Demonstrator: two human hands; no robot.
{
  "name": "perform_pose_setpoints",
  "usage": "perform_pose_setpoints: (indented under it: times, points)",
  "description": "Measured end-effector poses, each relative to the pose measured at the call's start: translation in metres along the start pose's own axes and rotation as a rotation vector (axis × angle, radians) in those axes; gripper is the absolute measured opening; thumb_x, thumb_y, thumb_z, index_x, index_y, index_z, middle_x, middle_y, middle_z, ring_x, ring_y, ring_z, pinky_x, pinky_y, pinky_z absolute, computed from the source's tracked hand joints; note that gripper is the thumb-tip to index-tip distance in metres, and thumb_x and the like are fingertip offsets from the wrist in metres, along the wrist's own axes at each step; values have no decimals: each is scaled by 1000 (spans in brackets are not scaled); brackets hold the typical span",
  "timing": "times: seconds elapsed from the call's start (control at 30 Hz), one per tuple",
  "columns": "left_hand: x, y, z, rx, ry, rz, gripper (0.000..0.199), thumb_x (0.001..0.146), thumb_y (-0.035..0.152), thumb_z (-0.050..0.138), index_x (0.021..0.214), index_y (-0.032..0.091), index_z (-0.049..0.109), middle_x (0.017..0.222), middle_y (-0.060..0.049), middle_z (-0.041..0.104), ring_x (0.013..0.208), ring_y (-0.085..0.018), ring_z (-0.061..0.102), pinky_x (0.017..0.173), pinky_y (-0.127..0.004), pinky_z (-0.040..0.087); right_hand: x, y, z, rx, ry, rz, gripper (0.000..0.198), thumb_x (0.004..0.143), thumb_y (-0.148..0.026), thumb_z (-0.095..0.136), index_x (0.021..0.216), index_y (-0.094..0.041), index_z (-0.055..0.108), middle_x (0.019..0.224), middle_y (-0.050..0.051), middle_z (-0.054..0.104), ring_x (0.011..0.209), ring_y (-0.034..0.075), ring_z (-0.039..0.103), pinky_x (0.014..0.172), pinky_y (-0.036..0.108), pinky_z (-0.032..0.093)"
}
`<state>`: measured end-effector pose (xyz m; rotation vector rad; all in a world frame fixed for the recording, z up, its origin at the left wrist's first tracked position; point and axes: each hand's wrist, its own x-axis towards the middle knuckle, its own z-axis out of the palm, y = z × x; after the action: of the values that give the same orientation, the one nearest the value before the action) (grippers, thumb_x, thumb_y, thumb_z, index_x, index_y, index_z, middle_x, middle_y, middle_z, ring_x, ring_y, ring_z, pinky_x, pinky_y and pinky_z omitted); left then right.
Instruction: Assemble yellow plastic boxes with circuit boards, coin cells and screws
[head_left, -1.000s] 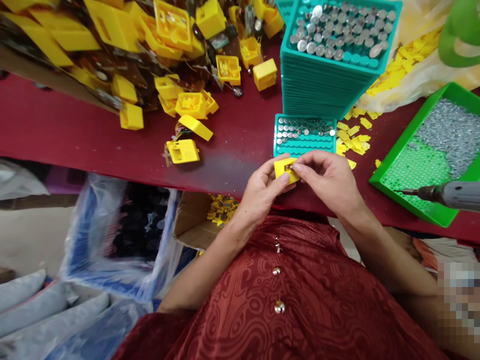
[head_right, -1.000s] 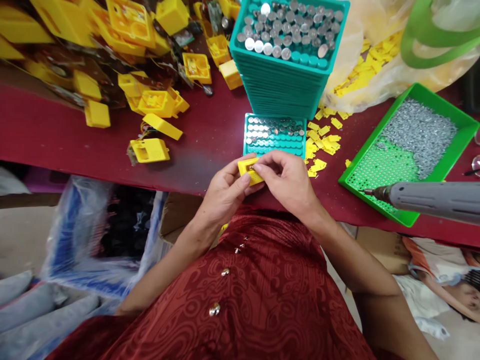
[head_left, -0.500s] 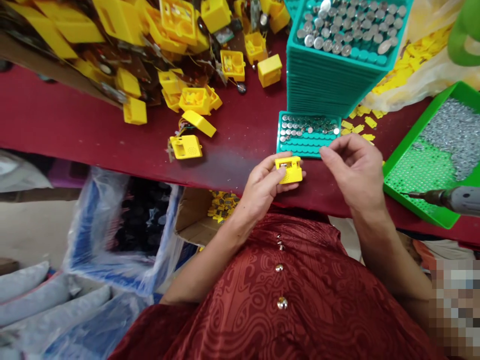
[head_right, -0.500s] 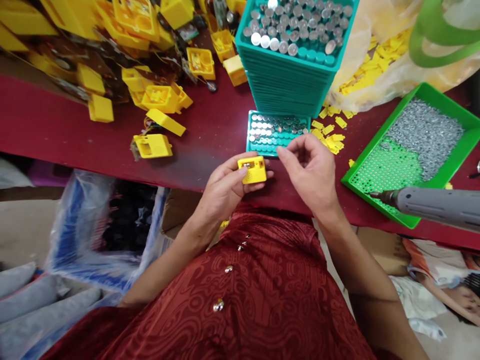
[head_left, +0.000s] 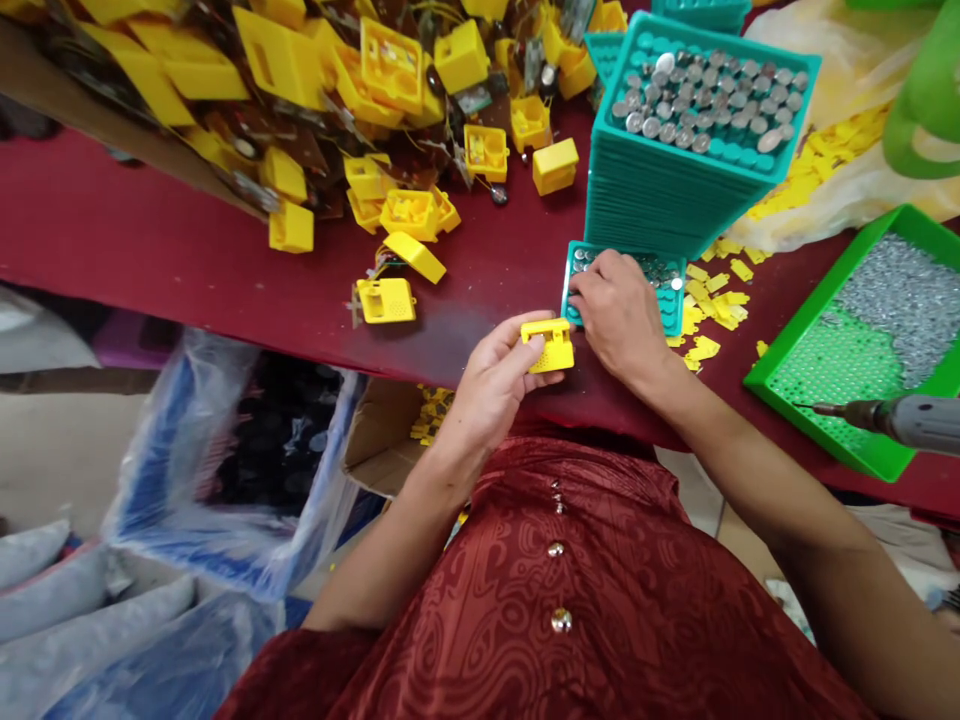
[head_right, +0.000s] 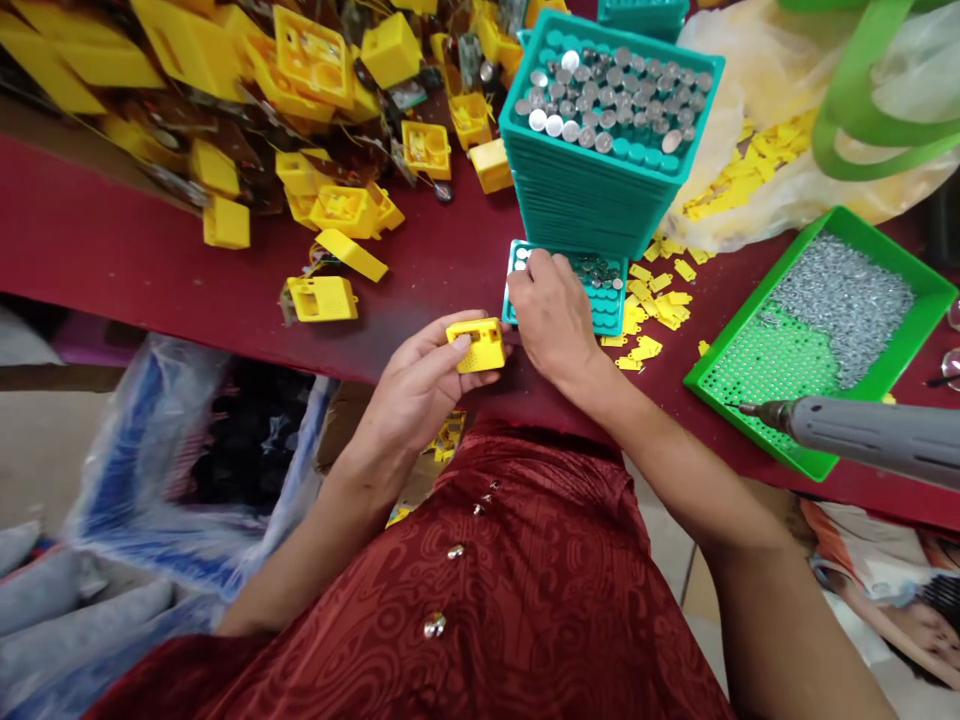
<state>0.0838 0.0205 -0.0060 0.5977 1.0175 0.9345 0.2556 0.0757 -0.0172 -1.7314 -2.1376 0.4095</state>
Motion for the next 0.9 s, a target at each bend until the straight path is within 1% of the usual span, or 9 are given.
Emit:
perform_pose_setpoints:
  times: [0.1, 0.17, 0.27, 0.37, 0.47, 0.57, 0.67, 0.77, 0.9]
  points:
    - [2, -4, -2, -6, -8, 8, 33, 86, 32, 84, 115, 21, 73, 113, -6, 83, 92, -16, 79, 76, -26, 64, -1, -2, -5, -66, -65, 82, 30, 102, -7, 48, 102, -12, 78, 113, 19, 69, 111, 32, 63, 101, 51, 53]
    - [3, -7, -2, -8, -18, -2, 33, 86, 31, 82, 116, 20, 73, 114, -7, 82, 95, -19, 80, 79, -30, 66, -3, 3, -8, -66, -71, 121, 29, 102, -7, 49, 101, -12, 77, 112, 18, 69, 110, 31, 63, 102, 51, 52]
    - [3, -10, 1, 4, -19, -21, 35, 86, 30, 79, 118, 19, 72, 117, -9, 81, 99, -21, 80, 84, -35, 67, -5, 14, -8, -20, -19, 111, 22, 102, -12, 54, 94, -14, 74, 108, 17, 69, 106, 29, 61, 101, 49, 51]
    - [3, -13, 5, 40, -18, -11, 39, 85, 32, 78, 120, 19, 71, 118, -9, 80, 101, -23, 79, 83, -36, 67, -8, 19, -8, 35, 47, 72, 18, 100, -14, 58, 89, -16, 72, 106, 16, 68, 105, 28, 61, 102, 50, 50]
    - [4, -17, 8, 63, -7, 37, 41, 86, 34, 78, 123, 20, 68, 119, -9, 80, 104, -23, 78, 86, -37, 67, -20, 13, -16, 192, 138, 22, 15, 99, -18, 62, 88, -19, 73, 102, 12, 70, 101, 25, 64, 100, 46, 51]
    - [7, -23, 9, 81, -22, 81, 46, 86, 35, 82, 126, 21, 66, 120, -8, 80, 106, -22, 78, 92, -37, 66, -39, -1, -26, 479, 195, 16, 10, 95, -20, 68, 88, -20, 75, 94, 5, 72, 89, 18, 66, 85, 35, 54]
    - [10, -28, 10, 69, -63, 105, 55, 82, 37, 90, 128, 20, 65, 120, -9, 80, 108, -21, 77, 98, -36, 64, -54, -12, -29, 670, 173, 96, 8, 90, -18, 71, 83, -19, 76, 86, 1, 72, 83, 14, 66, 79, 29, 54]
    - [10, -30, 13, 71, -89, 125, 58, 80, 39, 93, 127, 18, 66, 120, -10, 81, 110, -21, 77, 103, -36, 62, -60, -15, -25, 740, 131, 186, 8, 86, -16, 72, 79, -18, 76, 82, 0, 72, 80, 12, 66, 80, 28, 55]
    - [9, -31, 18, 120, -104, 149, 55, 83, 41, 91, 126, 16, 66, 122, -12, 81, 111, -22, 77, 103, -35, 61, -60, -12, -20, 806, 145, 277, 8, 84, -16, 72, 76, -17, 73, 81, 0, 70, 76, 11, 64, 74, 26, 54]
